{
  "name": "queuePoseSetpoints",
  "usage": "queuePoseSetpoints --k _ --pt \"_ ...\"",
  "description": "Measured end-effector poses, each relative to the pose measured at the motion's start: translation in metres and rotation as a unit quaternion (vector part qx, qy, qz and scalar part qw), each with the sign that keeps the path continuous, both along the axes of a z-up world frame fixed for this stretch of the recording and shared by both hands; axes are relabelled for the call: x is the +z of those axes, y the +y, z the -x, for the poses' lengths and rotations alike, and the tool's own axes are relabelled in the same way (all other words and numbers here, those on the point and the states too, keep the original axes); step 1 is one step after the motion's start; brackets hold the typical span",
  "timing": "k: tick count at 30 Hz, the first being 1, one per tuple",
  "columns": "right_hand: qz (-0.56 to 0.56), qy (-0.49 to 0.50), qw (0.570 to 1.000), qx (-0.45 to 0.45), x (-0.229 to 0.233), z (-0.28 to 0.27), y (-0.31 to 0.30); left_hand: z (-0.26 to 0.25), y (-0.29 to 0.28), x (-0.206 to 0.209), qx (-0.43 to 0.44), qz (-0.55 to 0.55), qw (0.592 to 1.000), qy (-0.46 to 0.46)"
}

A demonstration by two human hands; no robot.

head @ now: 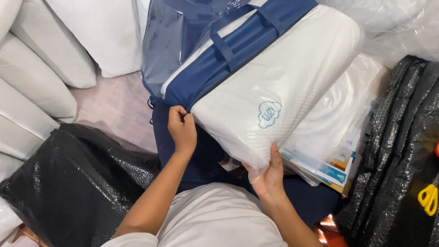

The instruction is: Wrapping a bagged pillow in a large sheet of black bubble wrap for protection or shipping.

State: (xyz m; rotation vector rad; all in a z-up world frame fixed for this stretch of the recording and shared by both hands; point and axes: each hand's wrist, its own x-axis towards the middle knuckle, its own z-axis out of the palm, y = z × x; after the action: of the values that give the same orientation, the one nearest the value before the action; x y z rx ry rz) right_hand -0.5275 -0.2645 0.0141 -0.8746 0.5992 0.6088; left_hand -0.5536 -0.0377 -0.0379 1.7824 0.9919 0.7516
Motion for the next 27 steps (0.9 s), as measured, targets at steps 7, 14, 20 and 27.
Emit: queuePoseSetpoints --k 7,14,20,27 --pt "-0.04 0.011 0.999 0.021 0.026 -0.007 0.012 0.0 -0.015 0.04 -0.105 -0.075 0.99 -0.058" --pt "-0.111 0.034 0.992 -0.053 -0.019 -0.016 0.018 0.008 -0.01 0.019 -0.072 -0.038 0.996 -0.033" --pt "-0.187 0.049 0.979 -0.059 -0.087 -0.024 0.028 0.01 -0.024 0.017 -0.03 -0.062 0.996 0.052" --pt "-0.212 0.048 0.976 -0.012 -0.067 -0.039 0.058 0.011 -0.054 0.043 -0.093 0.031 0.993 0.059"
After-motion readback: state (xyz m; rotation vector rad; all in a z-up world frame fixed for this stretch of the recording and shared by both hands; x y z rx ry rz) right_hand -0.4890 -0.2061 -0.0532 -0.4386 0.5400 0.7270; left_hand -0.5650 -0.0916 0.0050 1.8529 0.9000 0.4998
